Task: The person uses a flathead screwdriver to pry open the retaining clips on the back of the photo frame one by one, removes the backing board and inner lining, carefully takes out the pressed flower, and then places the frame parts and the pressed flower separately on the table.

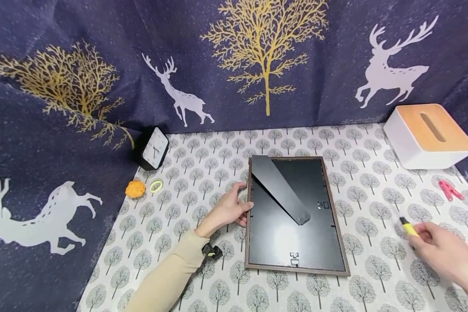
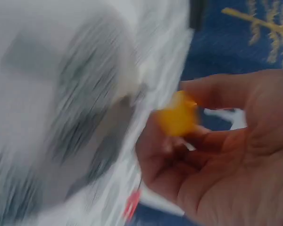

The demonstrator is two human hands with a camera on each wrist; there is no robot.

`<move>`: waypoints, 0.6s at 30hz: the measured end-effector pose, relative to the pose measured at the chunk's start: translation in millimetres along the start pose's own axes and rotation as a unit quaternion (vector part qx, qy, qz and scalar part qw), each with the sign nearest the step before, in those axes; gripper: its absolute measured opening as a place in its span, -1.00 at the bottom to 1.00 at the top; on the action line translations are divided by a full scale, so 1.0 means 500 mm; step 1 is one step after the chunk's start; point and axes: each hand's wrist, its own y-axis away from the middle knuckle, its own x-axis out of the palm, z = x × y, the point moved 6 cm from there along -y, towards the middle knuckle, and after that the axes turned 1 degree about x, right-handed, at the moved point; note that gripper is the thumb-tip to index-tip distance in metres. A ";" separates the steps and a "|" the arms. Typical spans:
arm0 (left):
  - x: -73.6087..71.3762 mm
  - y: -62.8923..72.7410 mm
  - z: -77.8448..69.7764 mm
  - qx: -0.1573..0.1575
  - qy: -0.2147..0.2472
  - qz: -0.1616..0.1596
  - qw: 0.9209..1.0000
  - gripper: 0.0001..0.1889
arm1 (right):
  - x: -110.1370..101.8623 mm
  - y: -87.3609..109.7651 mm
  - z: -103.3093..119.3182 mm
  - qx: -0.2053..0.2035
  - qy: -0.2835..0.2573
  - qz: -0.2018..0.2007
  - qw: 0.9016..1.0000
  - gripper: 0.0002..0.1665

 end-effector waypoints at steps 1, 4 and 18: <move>-0.001 0.001 0.002 0.004 0.004 0.003 1.000 -0.13 | 0.003 -0.001 0.025 -0.016 -0.026 0.000 1.000 -0.59; -0.007 0.006 0.011 0.010 0.018 0.010 1.000 -0.08 | 0.017 -0.005 0.108 -0.055 -0.110 0.014 0.992 -0.71; -0.014 -0.007 0.005 0.014 0.016 0.056 0.998 -0.08 | 0.049 -0.040 0.340 -0.213 -0.182 0.110 0.954 -0.73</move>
